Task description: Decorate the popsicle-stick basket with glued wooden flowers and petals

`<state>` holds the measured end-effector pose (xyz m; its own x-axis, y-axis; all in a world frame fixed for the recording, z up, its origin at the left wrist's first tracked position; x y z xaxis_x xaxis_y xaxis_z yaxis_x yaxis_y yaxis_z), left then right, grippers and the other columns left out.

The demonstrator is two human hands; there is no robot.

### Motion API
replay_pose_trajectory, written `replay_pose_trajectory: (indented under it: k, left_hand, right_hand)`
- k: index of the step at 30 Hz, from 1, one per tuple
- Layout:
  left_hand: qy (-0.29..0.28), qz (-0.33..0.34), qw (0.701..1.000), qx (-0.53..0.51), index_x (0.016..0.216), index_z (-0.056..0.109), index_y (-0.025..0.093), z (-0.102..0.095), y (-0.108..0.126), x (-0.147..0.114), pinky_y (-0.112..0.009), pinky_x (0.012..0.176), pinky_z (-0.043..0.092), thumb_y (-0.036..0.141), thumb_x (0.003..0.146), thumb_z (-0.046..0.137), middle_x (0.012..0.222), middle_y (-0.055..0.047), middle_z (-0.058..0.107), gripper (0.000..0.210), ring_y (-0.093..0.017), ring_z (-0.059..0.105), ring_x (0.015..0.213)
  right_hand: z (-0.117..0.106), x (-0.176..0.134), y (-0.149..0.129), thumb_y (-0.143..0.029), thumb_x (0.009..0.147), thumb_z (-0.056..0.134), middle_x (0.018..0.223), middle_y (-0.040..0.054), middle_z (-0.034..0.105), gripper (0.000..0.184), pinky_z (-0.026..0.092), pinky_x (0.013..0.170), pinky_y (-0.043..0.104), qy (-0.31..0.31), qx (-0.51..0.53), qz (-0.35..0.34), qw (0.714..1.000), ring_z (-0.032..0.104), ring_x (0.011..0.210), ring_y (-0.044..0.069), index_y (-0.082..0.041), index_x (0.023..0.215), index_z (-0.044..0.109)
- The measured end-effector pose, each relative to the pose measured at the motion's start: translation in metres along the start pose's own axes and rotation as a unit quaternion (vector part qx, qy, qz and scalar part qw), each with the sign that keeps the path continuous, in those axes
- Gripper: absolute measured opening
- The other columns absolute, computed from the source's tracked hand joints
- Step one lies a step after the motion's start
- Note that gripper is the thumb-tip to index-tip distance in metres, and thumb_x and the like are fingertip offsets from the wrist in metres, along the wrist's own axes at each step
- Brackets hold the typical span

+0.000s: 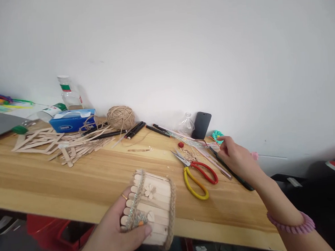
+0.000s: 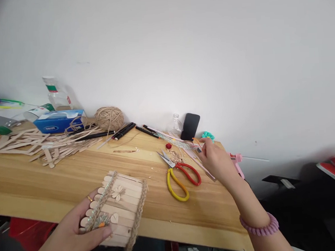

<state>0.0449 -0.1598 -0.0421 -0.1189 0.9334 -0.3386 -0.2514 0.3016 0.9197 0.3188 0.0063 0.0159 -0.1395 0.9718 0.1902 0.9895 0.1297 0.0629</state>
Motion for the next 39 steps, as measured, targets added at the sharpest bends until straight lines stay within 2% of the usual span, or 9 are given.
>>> replay_pose_trajectory:
  k: [8, 11, 13, 18, 21, 25, 31, 36, 39]
  left_hand:
    - [-0.008, -0.012, 0.999, -0.052, 0.126, 0.044, 0.017, 0.01, 0.003, -0.008, -0.029, 0.076, 0.054, 0.021, 0.047, 0.08, 0.094, -0.006, 0.073, 0.087, -0.024, 0.067, 0.084]
    - [0.002, -0.009, 0.999, -0.054, 0.127, 0.043, 0.019, 0.013, 0.003, -0.01, -0.031, 0.077, 0.054, 0.024, 0.049, 0.079, 0.093, -0.006, 0.073, 0.086, -0.024, 0.067, 0.085]
    - [0.004, -0.01, 0.998, -0.063, 0.127, 0.042, 0.018, 0.015, 0.003, -0.011, -0.031, 0.078, 0.053, 0.024, 0.048, 0.079, 0.089, -0.005, 0.073, 0.087, -0.025, 0.067, 0.086]
    - [-0.024, 0.001, 0.998, -0.065, 0.12, 0.046, 0.018, 0.017, 0.002, -0.011, -0.029, 0.073, 0.053, 0.027, 0.051, 0.078, 0.087, -0.005, 0.072, 0.077, -0.023, 0.067, 0.081]
    - [-0.047, 0.012, 0.997, -0.053, 0.109, 0.053, 0.018, 0.017, 0.002, -0.011, -0.026, 0.069, 0.052, 0.024, 0.055, 0.076, 0.083, -0.003, 0.072, 0.059, -0.019, 0.066, 0.075]
    - [-0.076, 0.031, 0.995, -0.059, 0.102, 0.056, 0.019, 0.017, 0.004, -0.01, -0.024, 0.067, 0.051, 0.021, 0.059, 0.074, 0.077, 0.001, 0.07, 0.046, -0.017, 0.065, 0.073]
    - [-0.083, 0.028, 0.993, -0.081, 0.117, 0.048, 0.02, 0.017, 0.004, -0.011, -0.026, 0.073, 0.051, 0.018, 0.059, 0.073, 0.085, -0.001, 0.071, 0.063, -0.019, 0.065, 0.081]
    - [-0.088, 0.031, 0.992, -0.082, 0.123, 0.044, 0.019, 0.015, 0.0, -0.01, -0.024, 0.071, 0.05, 0.019, 0.062, 0.073, 0.09, -0.003, 0.071, 0.067, -0.018, 0.066, 0.08]
    - [-0.09, 0.032, 0.992, -0.077, 0.122, 0.046, 0.019, 0.014, -0.002, -0.01, -0.025, 0.07, 0.051, 0.02, 0.063, 0.073, 0.089, -0.003, 0.071, 0.065, -0.019, 0.066, 0.08]
  right_hand:
    - [-0.019, -0.039, -0.027, -0.035, 0.088, 0.032, 0.068, 0.002, 0.068, 0.034, 0.044, 0.053, 0.028, 0.063, 0.109, -0.067, 0.99, 0.064, 0.061, 0.021, -0.025, 0.109, 0.057]
    - [-0.025, -0.071, -0.042, -0.04, 0.087, 0.042, 0.071, 0.0008, 0.071, 0.028, 0.049, 0.052, 0.028, 0.147, 0.212, -0.116, 0.959, 0.067, 0.061, 0.02, -0.028, 0.101, 0.063]
    - [-0.025, -0.094, -0.056, -0.037, 0.088, 0.046, 0.081, 0.0007, 0.073, 0.02, 0.052, 0.056, 0.027, 0.191, 0.248, -0.157, 0.937, 0.069, 0.068, 0.02, -0.03, 0.096, 0.063]
    - [-0.016, -0.129, -0.092, -0.021, 0.088, 0.047, 0.067, -0.0009, 0.064, 0.009, 0.048, 0.05, 0.022, 0.173, 0.296, -0.193, 0.919, 0.061, 0.054, 0.013, -0.026, 0.088, 0.055]
    - [-0.014, -0.135, -0.105, -0.015, 0.086, 0.047, 0.059, -0.0035, 0.053, 0.01, 0.043, 0.046, 0.02, 0.196, 0.309, -0.204, 0.908, 0.053, 0.046, 0.01, -0.022, 0.082, 0.053]
    - [-0.014, -0.139, -0.116, -0.018, 0.089, 0.051, 0.058, -0.0026, 0.054, 0.007, 0.04, 0.046, 0.021, 0.232, 0.301, -0.237, 0.894, 0.053, 0.048, 0.011, -0.02, 0.084, 0.055]
    - [-0.008, -0.141, -0.127, -0.013, 0.085, 0.056, 0.055, -0.0013, 0.057, 0.005, 0.039, 0.046, 0.023, 0.274, 0.293, -0.246, 0.882, 0.05, 0.047, 0.011, -0.017, 0.083, 0.058]
    - [-0.005, -0.144, -0.129, -0.011, 0.082, 0.059, 0.053, 0.0001, 0.059, 0.006, 0.039, 0.042, 0.021, 0.351, 0.325, -0.234, 0.846, 0.051, 0.045, 0.01, -0.016, 0.078, 0.06]
    - [-0.006, -0.147, -0.126, -0.007, 0.078, 0.061, 0.056, 0.0007, 0.062, 0.01, 0.044, 0.045, 0.019, 0.31, 0.372, -0.23, 0.844, 0.056, 0.047, 0.01, -0.017, 0.077, 0.059]
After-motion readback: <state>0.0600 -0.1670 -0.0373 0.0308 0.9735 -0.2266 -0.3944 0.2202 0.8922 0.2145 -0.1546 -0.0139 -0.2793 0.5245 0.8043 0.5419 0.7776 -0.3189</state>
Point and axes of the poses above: each hand's wrist, its own x-axis towards the middle knuckle, its own z-axis out of the palm, y = z × x, the point moved 2 cm from there along x, towards the middle knuckle
